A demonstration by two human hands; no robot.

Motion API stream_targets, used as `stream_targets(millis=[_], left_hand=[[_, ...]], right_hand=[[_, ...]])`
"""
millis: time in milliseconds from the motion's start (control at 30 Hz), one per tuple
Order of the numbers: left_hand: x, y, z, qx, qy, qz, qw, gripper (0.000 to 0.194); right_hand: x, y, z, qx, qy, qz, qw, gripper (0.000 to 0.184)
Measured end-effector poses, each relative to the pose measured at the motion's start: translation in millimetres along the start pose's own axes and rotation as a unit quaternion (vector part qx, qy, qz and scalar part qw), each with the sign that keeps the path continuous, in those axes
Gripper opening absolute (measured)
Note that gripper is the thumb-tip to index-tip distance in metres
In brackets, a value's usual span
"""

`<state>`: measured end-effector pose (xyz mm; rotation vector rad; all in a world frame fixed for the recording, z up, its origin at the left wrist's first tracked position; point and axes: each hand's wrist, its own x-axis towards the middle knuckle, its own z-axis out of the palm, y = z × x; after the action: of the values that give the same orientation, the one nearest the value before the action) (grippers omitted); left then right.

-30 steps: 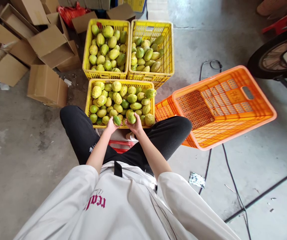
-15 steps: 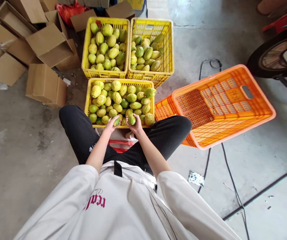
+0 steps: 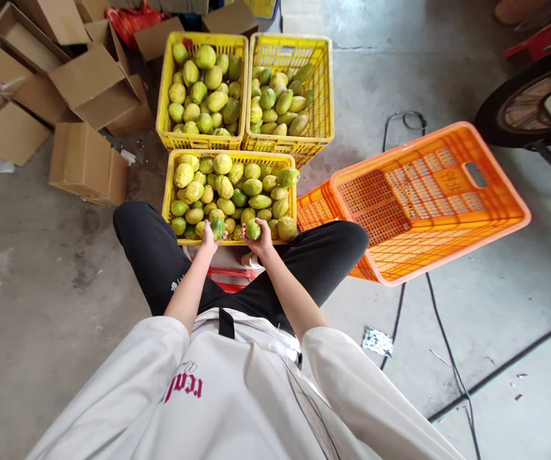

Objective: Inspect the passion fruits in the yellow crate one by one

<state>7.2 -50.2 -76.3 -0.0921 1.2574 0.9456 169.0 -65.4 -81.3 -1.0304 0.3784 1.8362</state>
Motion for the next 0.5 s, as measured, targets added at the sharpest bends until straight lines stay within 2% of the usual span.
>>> stream_targets(millis=[100, 300, 400, 500], left_hand=[[0.0, -1.7, 4.0, 0.038, 0.010, 0.045, 0.998, 0.047], [-7.6, -2.4, 11.1, 0.110, -0.006, 0.154, 0.982, 0.032], [-17.1, 0.0, 14.0, 0.125, -0.033, 0.163, 0.978, 0.035], [-25.5, 2.8, 17.0, 0.097, -0.045, 0.138, 0.985, 0.039]], right_hand=[[0.0, -0.2, -0.2, -0.006, -0.001, -0.001, 1.000, 0.013], [0.7, 0.4, -1.3, -0.009, -0.001, 0.001, 1.000, 0.014], [0.1, 0.5, -0.7, -0.013, 0.003, 0.002, 1.000, 0.012], [-0.5, 0.7, -0.2, -0.021, 0.003, -0.002, 1.000, 0.012]])
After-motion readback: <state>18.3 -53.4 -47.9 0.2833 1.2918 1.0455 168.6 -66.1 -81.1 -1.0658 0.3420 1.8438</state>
